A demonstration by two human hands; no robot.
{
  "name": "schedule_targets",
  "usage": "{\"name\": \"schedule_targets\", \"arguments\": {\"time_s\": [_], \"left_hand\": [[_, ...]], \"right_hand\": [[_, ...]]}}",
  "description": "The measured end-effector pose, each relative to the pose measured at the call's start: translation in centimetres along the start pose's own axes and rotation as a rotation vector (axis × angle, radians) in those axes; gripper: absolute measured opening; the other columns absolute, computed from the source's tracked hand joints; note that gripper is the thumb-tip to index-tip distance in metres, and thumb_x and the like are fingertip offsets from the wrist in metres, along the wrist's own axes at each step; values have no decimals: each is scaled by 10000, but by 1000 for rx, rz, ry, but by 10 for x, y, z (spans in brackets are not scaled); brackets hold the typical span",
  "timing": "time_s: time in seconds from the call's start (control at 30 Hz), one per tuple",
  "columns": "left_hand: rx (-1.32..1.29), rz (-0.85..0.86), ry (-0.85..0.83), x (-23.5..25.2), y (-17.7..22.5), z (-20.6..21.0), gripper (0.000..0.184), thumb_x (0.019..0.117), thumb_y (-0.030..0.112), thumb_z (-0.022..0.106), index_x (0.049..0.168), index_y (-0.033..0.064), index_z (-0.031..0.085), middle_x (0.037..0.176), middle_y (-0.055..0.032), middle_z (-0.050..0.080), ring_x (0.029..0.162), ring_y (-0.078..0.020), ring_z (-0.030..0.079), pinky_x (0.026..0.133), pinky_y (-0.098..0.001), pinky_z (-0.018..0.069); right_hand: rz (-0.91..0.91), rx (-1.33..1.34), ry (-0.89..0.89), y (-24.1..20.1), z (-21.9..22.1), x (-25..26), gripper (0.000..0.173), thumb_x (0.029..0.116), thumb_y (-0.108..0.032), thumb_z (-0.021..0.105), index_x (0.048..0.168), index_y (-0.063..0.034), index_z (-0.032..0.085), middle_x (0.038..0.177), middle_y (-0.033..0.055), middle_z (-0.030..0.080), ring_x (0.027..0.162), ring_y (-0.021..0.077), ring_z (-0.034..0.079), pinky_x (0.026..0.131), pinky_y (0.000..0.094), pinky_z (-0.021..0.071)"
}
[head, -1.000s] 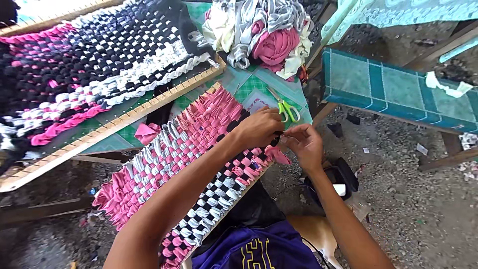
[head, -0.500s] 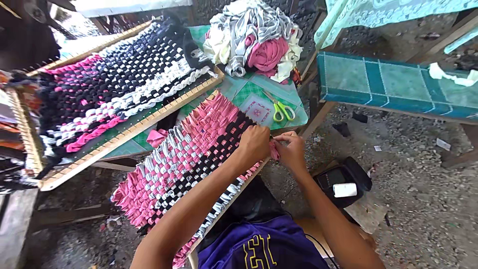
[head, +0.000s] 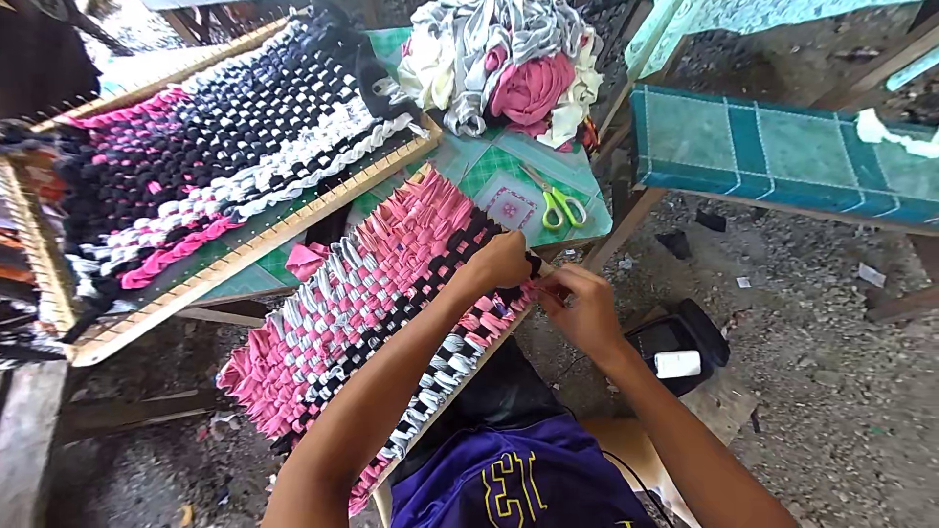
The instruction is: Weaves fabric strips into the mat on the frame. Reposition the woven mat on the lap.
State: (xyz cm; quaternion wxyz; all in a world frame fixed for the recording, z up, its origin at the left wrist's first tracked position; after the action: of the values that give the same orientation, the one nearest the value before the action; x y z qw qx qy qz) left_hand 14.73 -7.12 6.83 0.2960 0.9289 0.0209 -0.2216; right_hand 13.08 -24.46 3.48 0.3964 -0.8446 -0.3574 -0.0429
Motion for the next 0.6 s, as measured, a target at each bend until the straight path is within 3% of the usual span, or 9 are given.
{"name": "schedule_targets", "arguments": {"time_s": [0.13, 0.2, 0.27, 0.33, 0.43, 0.5, 0.53, 0.57, 0.6], "left_hand": [[-27, -2, -13, -1, 1, 0, 209, 987, 134, 546, 1036, -40, 651, 1041, -212, 657, 951, -336, 663, 799, -547, 532], [-47, 56, 26, 4, -6, 2, 258, 1012, 196, 531, 900, -12, 637, 864, -172, 636, 809, -309, 642, 706, -529, 508], [-85, 120, 74, 6, -13, 3, 352, 1049, 242, 529, 826, 0, 656, 773, -138, 627, 735, -278, 623, 676, -505, 495], [-100, 155, 90, 4, -14, 4, 321, 1062, 198, 505, 892, -4, 686, 810, -138, 652, 771, -270, 637, 719, -498, 508], [-43, 207, 109, -2, -16, 4, 246, 1038, 134, 520, 962, 5, 714, 854, -144, 684, 823, -293, 669, 766, -530, 532], [91, 175, 150, -10, -12, 2, 199, 994, 173, 594, 973, 74, 766, 922, -120, 720, 977, -332, 668, 851, -603, 515], [151, 131, 160, -15, -8, -1, 178, 974, 204, 629, 977, 106, 777, 976, -109, 719, 1108, -360, 599, 919, -626, 443], [192, 105, 169, -17, -4, -3, 159, 950, 218, 656, 949, 114, 776, 977, -106, 714, 1141, -373, 569, 925, -622, 416], [206, 90, 163, -16, -1, -4, 154, 934, 213, 665, 908, 94, 759, 940, -119, 708, 1081, -375, 601, 881, -616, 453]], "right_hand": [[-61, 28, 4, 0, 0, -7, 88, 924, -128, 708, 931, -56, 757, 1057, 101, 647, 969, 185, 636, 853, 332, 569], [51, 95, 12, 2, -1, -4, 194, 976, -201, 659, 901, -42, 741, 1039, 91, 663, 860, 139, 656, 760, 311, 590], [235, 96, 6, 6, -2, 3, 335, 1040, -280, 588, 879, -26, 734, 913, 84, 681, 768, 162, 655, 697, 368, 570], [394, 93, -44, 9, 1, 12, 284, 1021, -277, 635, 935, -18, 715, 823, 106, 682, 710, 217, 660, 675, 451, 567], [492, 94, -80, 8, 6, 19, 254, 964, -256, 722, 1118, -54, 714, 825, 99, 690, 692, 236, 667, 650, 478, 584], [530, 46, -107, 7, 10, 20, 229, 962, -289, 706, 1027, -74, 748, 856, 102, 706, 812, 297, 675, 743, 566, 554], [535, 38, -111, 7, 12, 21, 230, 970, -294, 689, 959, -74, 754, 839, 101, 706, 840, 313, 669, 772, 585, 532], [530, 49, -103, 7, 15, 20, 231, 978, -279, 672, 924, -69, 752, 810, 97, 696, 826, 309, 662, 778, 583, 520], [525, 77, -82, 8, 18, 19, 226, 982, -261, 658, 908, -66, 746, 782, 89, 680, 799, 292, 649, 770, 566, 511]]}}
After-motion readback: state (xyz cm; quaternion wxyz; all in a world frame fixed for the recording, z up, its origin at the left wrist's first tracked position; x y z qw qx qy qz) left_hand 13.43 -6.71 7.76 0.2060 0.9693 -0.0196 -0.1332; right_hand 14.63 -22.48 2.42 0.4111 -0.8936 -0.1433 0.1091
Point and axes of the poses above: each hand's wrist, its own x-axis towards the middle knuckle, its own z-axis out of the palm, y = z × x, the point moved 3 cm from there along x, towards the middle knuckle
